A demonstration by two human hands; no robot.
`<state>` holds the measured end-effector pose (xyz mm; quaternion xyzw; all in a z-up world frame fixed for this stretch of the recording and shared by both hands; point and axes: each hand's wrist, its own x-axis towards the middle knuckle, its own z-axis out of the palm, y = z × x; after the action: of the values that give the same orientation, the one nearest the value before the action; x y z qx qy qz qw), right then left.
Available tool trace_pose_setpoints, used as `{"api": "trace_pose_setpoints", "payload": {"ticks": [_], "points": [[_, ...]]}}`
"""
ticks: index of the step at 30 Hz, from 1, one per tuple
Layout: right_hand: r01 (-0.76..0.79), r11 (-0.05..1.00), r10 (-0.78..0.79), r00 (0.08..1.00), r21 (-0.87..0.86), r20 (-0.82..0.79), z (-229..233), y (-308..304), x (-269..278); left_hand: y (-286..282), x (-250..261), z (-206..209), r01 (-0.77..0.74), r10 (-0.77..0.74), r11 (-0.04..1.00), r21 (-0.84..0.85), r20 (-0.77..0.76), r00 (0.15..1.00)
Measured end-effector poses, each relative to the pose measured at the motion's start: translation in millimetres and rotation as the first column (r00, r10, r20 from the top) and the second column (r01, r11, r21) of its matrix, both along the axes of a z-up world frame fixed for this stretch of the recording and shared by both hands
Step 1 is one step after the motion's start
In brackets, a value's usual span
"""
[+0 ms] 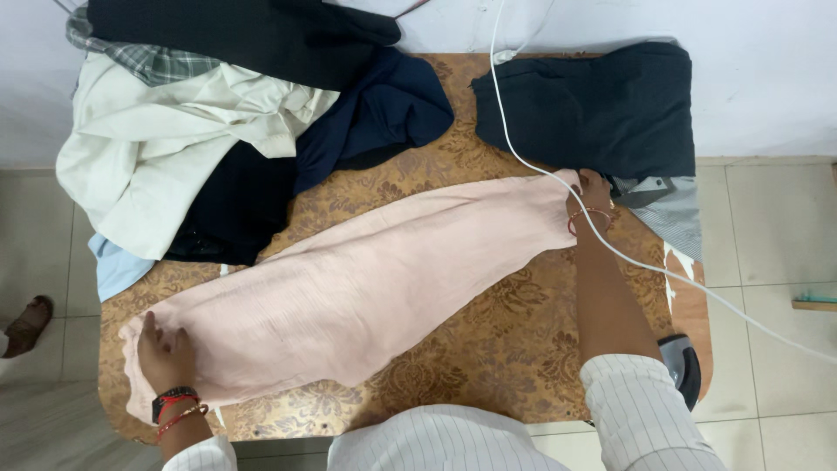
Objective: The person irons several garments on a table, including dark trousers, light pink trousers, and black shorts. They smooth the fabric with one hand while moving the iron with the other, then fold each item after ironing.
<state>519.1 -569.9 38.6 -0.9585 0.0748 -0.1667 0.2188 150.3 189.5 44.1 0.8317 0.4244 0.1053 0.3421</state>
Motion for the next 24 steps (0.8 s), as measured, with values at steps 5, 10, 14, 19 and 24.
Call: {"api": "trace_pose_setpoints", "payload": {"ticks": [5, 10, 14, 19, 24], "points": [[-0.253, 0.93, 0.229, 0.966, -0.265, -0.119, 5.4, 1.3, 1.4, 7.3, -3.4, -12.4, 0.289, -0.232, 0.832, 0.474, -0.176, 0.957], [-0.305, 0.928, 0.237, 0.927, -0.214, -0.292, 14.9, -17.6, -10.4, 30.7, 6.5, -23.6, 0.276, -0.035, 0.881, 0.383, -0.53, 0.847], [-0.241, 0.947, 0.137, 0.899, -0.21, -0.415, 29.3, -57.4, -40.4, 32.3, 5.2, -29.9, 0.306, -0.033, 0.853, 0.423, -0.542, 0.839], [-0.113, 0.973, 0.0, 0.871, -0.201, -0.491, 48.0, -91.1, -85.6, 12.9, 7.5, -5.6, 0.331, -0.108, 0.884, 0.331, -0.544, 0.832], [-0.064, 0.989, -0.015, 0.853, -0.133, -0.522, 60.5, -104.7, -119.0, -9.5, 2.3, 52.3, 0.437, -0.354, 0.661, 0.61, -0.259, 0.898]]}}
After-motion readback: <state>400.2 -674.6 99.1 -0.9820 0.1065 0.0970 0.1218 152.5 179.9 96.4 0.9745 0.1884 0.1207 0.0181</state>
